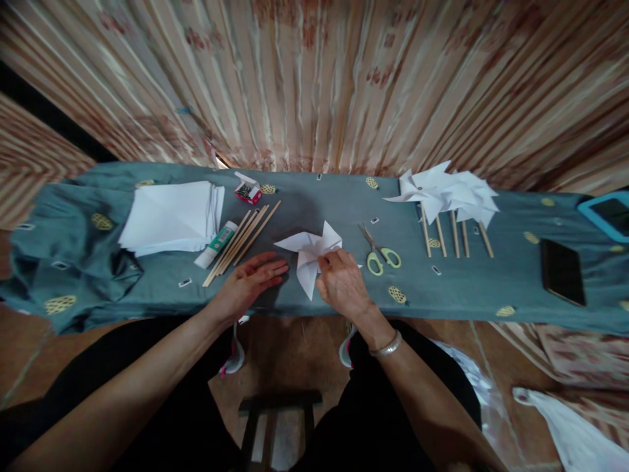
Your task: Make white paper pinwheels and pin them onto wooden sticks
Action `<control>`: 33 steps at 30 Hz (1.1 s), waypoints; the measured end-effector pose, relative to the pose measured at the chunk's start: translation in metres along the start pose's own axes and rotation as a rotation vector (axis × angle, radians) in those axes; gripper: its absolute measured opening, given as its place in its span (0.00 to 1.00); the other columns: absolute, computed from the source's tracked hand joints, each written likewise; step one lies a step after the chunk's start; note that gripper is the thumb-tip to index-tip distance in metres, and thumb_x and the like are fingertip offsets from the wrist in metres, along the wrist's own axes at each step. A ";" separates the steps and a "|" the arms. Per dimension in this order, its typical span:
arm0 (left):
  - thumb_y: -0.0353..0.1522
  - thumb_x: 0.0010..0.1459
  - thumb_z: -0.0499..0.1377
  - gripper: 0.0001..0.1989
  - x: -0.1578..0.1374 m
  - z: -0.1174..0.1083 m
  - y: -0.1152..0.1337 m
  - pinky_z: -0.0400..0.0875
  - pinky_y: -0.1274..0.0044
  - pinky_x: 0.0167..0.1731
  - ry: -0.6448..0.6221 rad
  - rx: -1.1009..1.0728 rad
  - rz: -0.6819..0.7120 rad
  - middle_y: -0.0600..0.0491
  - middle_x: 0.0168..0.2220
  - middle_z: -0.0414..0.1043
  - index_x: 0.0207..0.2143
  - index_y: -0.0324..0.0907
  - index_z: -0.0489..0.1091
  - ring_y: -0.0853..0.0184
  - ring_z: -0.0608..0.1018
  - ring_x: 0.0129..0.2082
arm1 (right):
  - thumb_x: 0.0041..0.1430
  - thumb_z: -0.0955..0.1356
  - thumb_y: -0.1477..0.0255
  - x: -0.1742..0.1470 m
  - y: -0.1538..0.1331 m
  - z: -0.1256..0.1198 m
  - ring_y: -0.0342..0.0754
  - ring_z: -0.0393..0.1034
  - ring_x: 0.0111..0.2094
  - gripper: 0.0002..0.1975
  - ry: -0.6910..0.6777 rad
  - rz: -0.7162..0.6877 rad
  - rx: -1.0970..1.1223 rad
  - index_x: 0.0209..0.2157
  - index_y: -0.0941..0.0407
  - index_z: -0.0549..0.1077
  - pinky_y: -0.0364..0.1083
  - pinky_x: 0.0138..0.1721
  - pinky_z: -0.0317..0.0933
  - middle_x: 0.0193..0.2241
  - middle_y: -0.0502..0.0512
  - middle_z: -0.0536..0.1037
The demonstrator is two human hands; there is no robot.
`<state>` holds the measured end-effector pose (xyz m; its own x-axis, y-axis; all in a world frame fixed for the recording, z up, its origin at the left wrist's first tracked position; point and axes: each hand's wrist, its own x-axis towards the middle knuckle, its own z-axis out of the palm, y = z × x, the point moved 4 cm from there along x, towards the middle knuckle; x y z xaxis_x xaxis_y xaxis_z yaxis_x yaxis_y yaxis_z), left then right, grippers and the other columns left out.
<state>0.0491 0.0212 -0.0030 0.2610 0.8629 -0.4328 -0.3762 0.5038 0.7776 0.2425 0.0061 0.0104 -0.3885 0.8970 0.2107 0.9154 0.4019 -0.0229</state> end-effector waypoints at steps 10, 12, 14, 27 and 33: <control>0.25 0.51 0.65 0.15 0.012 0.035 -0.014 0.69 0.70 0.54 -0.043 -0.208 -0.197 0.50 0.37 0.80 0.41 0.40 0.70 0.65 0.82 0.39 | 0.63 0.63 0.77 -0.002 0.007 0.003 0.56 0.66 0.42 0.14 0.080 0.028 0.051 0.46 0.63 0.78 0.52 0.45 0.59 0.41 0.63 0.79; 0.27 0.50 0.65 0.13 0.018 0.044 -0.017 0.69 0.71 0.53 -0.130 -0.195 -0.188 0.51 0.36 0.80 0.40 0.40 0.71 0.66 0.81 0.39 | 0.63 0.63 0.77 -0.003 0.009 0.003 0.56 0.66 0.42 0.14 0.081 0.047 0.087 0.46 0.62 0.78 0.52 0.45 0.60 0.41 0.63 0.80; 0.30 0.49 0.67 0.12 0.022 0.050 -0.020 0.69 0.71 0.52 -0.181 -0.189 -0.181 0.51 0.35 0.79 0.37 0.40 0.72 0.65 0.81 0.39 | 0.63 0.62 0.77 -0.004 0.010 0.003 0.56 0.67 0.42 0.15 0.083 0.061 0.116 0.46 0.62 0.78 0.53 0.45 0.61 0.40 0.63 0.79; 0.28 0.50 0.65 0.04 0.031 0.063 -0.030 0.71 0.77 0.40 -0.097 -0.242 -0.162 0.51 0.29 0.79 0.30 0.36 0.77 0.69 0.77 0.30 | 0.67 0.61 0.76 -0.012 -0.006 -0.018 0.57 0.66 0.43 0.17 0.153 0.019 0.077 0.51 0.65 0.75 0.54 0.43 0.61 0.43 0.65 0.79; 0.30 0.40 0.71 0.10 0.024 0.062 -0.017 0.70 0.77 0.37 -0.077 -0.155 -0.073 0.52 0.27 0.80 0.29 0.37 0.78 0.68 0.77 0.28 | 0.67 0.62 0.75 -0.011 -0.024 -0.028 0.56 0.66 0.43 0.18 0.198 0.005 0.024 0.54 0.66 0.72 0.53 0.43 0.60 0.46 0.67 0.78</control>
<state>0.1171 0.0307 0.0015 0.3573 0.8213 -0.4448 -0.4850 0.5702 0.6631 0.2278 -0.0190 0.0361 -0.3533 0.8463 0.3987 0.9137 0.4036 -0.0470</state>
